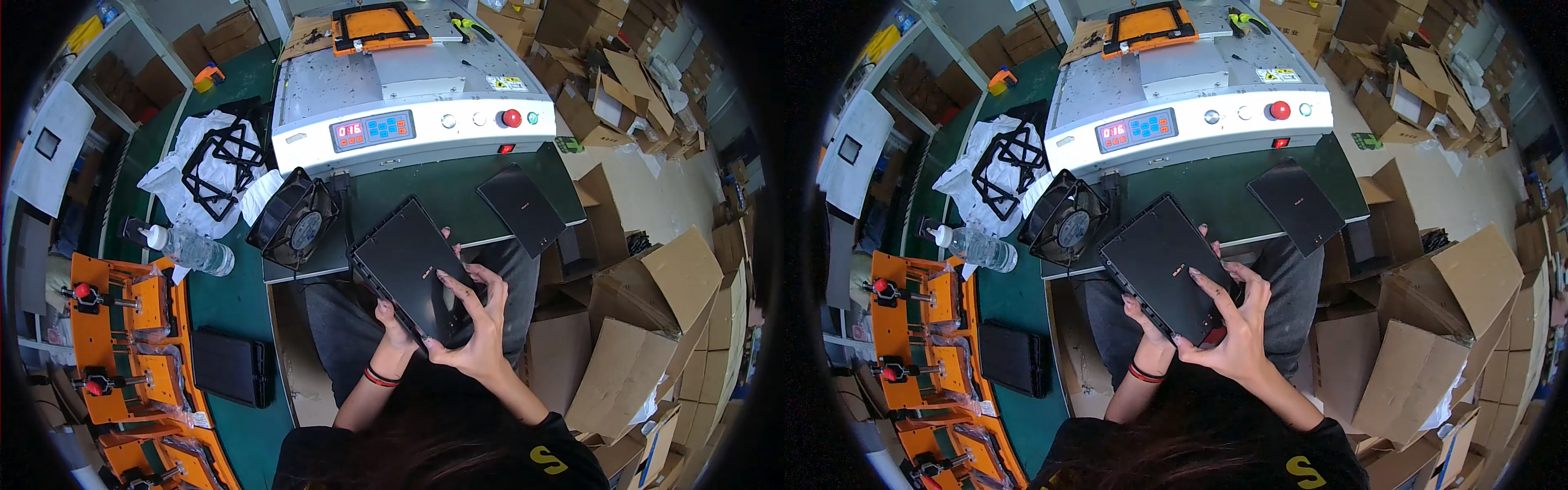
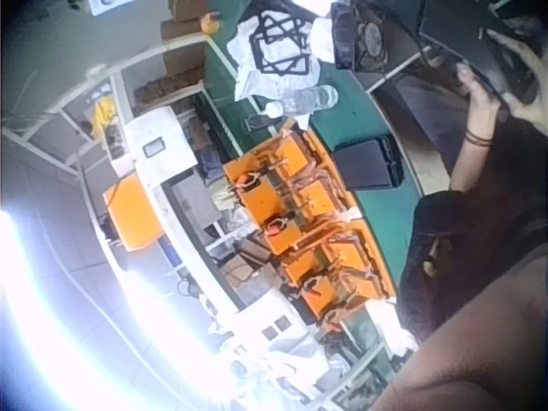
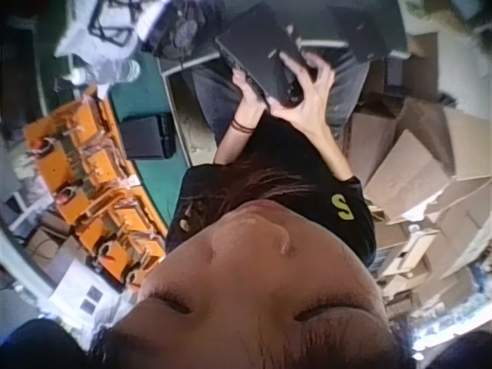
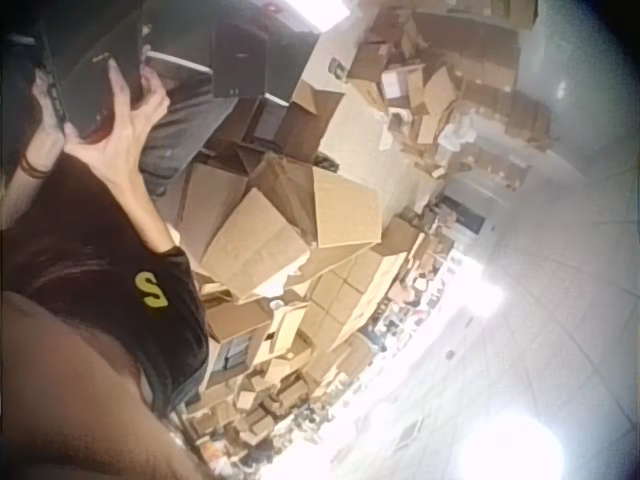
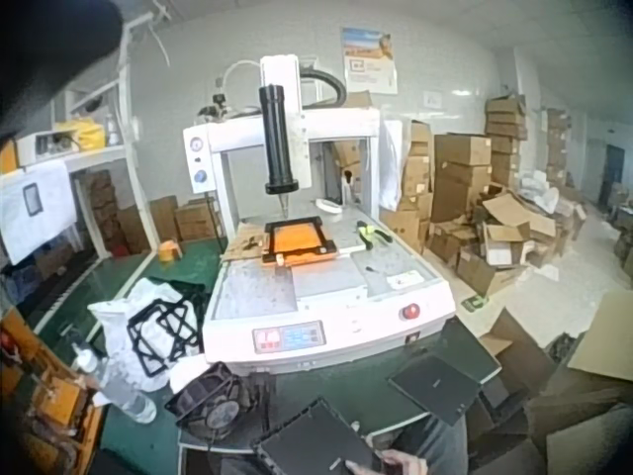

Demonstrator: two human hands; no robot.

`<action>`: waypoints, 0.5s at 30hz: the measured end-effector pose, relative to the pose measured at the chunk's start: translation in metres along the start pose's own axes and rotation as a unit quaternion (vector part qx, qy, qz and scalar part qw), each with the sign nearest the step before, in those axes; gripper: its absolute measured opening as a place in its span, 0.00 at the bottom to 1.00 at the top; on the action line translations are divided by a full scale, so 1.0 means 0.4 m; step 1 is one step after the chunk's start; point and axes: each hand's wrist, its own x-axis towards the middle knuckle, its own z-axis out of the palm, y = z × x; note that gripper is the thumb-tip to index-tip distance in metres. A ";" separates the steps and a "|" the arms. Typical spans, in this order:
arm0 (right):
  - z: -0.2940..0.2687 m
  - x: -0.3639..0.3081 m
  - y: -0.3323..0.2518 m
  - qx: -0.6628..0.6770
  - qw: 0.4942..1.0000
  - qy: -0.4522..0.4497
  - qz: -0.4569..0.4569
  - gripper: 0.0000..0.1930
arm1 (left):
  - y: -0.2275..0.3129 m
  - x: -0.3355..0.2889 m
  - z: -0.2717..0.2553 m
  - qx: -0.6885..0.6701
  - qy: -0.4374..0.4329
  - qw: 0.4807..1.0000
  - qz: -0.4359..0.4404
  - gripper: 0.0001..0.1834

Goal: The person assembles black rectangular electronic devices by placing them into orange clamping jigs and operating a lever. They then move the devices to a testing station, attach a frame, and place the finished units into cardboard boxes. The process is repeated for multiple units.

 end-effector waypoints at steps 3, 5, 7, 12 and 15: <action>0.004 -0.001 -0.001 0.003 1.000 0.001 0.002 0.39 | 0.000 0.000 -0.002 -0.004 0.003 1.000 0.002 0.66; 0.008 -0.002 0.000 0.004 1.000 0.000 0.003 0.39 | 0.000 0.000 -0.005 -0.006 0.003 1.000 0.002 0.66; 0.006 -0.005 0.000 0.003 1.000 -0.001 0.004 0.39 | -0.001 -0.001 -0.004 -0.007 0.002 1.000 0.001 0.66; 0.009 -0.005 0.004 0.011 1.000 -0.004 0.010 0.39 | -0.006 -0.002 -0.012 -0.014 -0.003 1.000 0.002 0.65; 0.008 -0.002 0.001 0.016 1.000 -0.022 0.015 0.38 | -0.008 -0.003 -0.016 -0.019 -0.001 1.000 0.003 0.65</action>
